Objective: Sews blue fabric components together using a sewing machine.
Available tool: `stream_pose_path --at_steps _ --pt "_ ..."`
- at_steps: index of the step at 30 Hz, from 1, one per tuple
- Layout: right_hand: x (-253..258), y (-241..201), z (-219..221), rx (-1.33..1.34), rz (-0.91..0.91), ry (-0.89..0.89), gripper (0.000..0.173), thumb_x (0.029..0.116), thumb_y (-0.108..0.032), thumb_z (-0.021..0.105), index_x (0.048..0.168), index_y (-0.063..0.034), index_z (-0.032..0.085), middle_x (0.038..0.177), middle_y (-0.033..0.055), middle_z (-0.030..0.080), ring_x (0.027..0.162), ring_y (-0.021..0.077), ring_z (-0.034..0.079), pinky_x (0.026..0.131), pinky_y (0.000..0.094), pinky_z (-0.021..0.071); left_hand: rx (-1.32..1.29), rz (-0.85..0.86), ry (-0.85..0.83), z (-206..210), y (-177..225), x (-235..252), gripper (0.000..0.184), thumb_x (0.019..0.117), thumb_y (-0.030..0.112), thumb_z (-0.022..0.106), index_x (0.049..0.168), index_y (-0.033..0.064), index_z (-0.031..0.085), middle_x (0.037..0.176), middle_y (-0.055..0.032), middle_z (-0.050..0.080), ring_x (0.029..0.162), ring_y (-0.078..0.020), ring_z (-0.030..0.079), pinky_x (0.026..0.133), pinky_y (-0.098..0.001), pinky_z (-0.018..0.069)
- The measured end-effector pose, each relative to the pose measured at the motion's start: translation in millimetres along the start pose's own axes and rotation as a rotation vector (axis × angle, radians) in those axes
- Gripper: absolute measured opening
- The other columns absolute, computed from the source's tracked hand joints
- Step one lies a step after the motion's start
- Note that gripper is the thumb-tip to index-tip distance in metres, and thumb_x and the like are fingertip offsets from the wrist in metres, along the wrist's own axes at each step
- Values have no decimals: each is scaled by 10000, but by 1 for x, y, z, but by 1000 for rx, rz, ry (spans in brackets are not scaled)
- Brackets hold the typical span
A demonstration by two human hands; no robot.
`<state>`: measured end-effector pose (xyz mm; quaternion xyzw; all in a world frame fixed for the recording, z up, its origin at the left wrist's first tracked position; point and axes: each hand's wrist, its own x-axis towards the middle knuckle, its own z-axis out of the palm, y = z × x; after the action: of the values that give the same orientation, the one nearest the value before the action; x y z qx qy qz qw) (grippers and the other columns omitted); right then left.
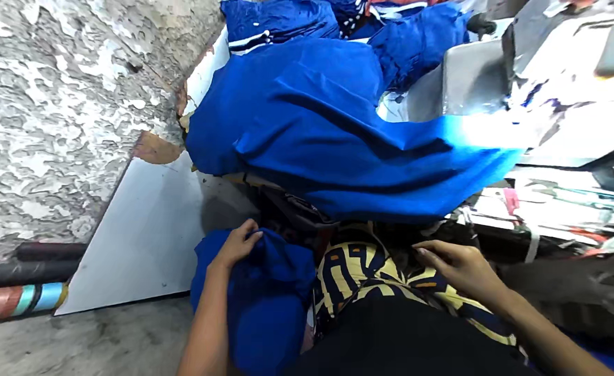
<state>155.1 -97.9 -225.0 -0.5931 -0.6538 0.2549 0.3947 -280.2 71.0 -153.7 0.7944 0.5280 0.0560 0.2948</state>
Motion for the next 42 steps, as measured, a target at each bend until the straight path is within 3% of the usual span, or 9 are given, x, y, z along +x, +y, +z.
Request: stream_pose_path --at_steps 6,11,15,19,23,29,33,38,42 --pt "76 -100 18 415 -437 -114 560 922 -239 729 1388 19 560 1403 176 592 1259 175 602 1036 335 525 139 815 20 7 144 10 158 981 147 634 948 12 708 779 -109 714 695 -211 710 649 -384 584" --pt "88 -102 -10 106 -570 -157 87 895 -108 686 918 -26 703 700 84 673 637 209 627 704 438 469 183 899 221 -25 171 11 309 999 398 630 945 94 645 640 -14 605 550 -67 565 518 -203 468" --pt "99 -98 -89 -123 -628 154 136 918 -91 625 961 -70 752 852 42 735 814 158 676 810 394 492 86 922 85 -35 154 30 222 990 290 630 964 75 677 745 -21 688 679 -2 640 637 -153 516" --pt "107 -101 -141 -177 -662 84 152 928 -198 693 881 -57 725 694 7 678 641 67 602 806 350 443 -218 995 87 -69 181 43 111 1026 365 596 1064 285 662 1075 188 627 1076 74 571 940 -131 461" --pt "98 -88 -171 -148 -597 -47 161 915 -160 686 822 -29 698 592 -13 576 557 41 509 668 287 411 -262 897 103 -109 185 45 162 1012 384 620 1174 374 620 1051 283 648 938 143 604 811 -73 498" --pt "77 -44 -162 322 -376 -103 195 966 -159 635 938 29 680 848 -4 651 782 -50 563 718 132 472 98 903 318 -174 188 138 237 938 423 714 979 207 626 825 169 618 746 109 578 681 -108 499" --pt "101 -38 -128 291 113 203 244 1064 -132 507 1041 69 642 858 49 699 733 19 636 740 210 538 481 699 402 -117 245 199 315 922 139 734 1104 -115 690 1156 -394 622 1126 -608 569 936 -805 363" --pt "108 -29 -118 -124 112 599 241 970 -130 578 926 66 712 737 153 655 674 252 630 678 433 530 193 1074 -42 23 305 193 252 869 -62 597 1090 -63 717 1088 -220 707 1023 -324 699 911 -471 568" --pt "80 -13 -119 -68 132 658 212 949 -151 628 937 36 726 812 131 694 697 139 626 677 293 526 176 1088 -187 78 289 166 209 900 29 677 1087 -52 726 1071 -191 738 1029 -317 720 934 -492 566"
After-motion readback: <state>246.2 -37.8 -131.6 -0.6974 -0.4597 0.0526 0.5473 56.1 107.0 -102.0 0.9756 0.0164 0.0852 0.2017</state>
